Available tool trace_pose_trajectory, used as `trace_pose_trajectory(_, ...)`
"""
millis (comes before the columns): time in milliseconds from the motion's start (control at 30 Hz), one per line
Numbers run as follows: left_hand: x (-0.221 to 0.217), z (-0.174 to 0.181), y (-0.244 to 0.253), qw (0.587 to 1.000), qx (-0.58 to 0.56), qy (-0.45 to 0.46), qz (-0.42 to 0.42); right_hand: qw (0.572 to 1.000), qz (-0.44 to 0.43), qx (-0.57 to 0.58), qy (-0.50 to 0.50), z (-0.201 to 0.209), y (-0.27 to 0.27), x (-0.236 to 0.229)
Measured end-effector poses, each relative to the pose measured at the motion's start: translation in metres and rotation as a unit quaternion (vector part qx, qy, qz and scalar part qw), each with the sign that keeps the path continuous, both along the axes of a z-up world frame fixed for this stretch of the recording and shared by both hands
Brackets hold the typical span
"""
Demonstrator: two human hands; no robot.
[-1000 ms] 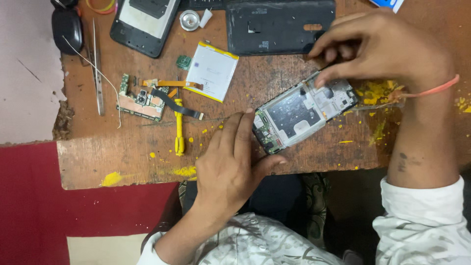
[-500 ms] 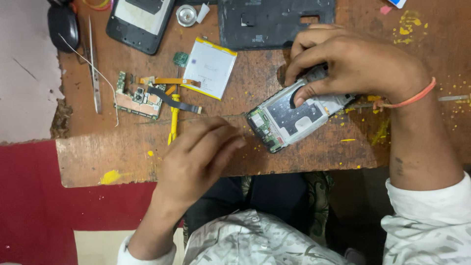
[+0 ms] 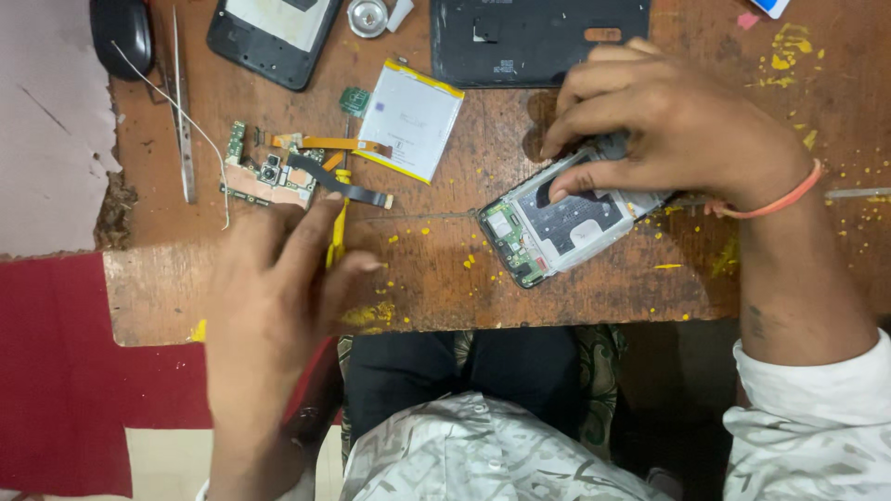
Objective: The person disassembles a smartphone on a wooden workbench. They remove the battery, motherboard, and other internal components using a screwdriver and tweezers, placing the parts on the table.
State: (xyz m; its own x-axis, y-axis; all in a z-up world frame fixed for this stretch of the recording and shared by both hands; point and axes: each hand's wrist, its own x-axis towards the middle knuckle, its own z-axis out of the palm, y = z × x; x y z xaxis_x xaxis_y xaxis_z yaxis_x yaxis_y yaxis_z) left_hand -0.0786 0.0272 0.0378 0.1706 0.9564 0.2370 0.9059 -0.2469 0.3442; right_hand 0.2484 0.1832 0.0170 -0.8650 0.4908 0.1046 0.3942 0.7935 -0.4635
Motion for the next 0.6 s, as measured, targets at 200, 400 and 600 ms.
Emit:
trace_pose_trajectory(200, -0.005, -0.002, -0.005, 0.998, -0.051, -0.007, -0.02, 1.0, 0.013, -0.013, -0.006, -0.001, -0.003, -0.009)
trace_pose_trajectory(400, -0.03, 0.017, 0.0, 0.98, -0.099, -0.174, 0.007, 1.0, 0.008, -0.01, -0.006, 0.0, -0.005, -0.01)
trace_pose_trajectory(600, -0.043, 0.005, 0.006, 0.866, -0.195, -0.442, 0.129, 1.0, 0.007, -0.004, -0.015, -0.001, -0.004, -0.01)
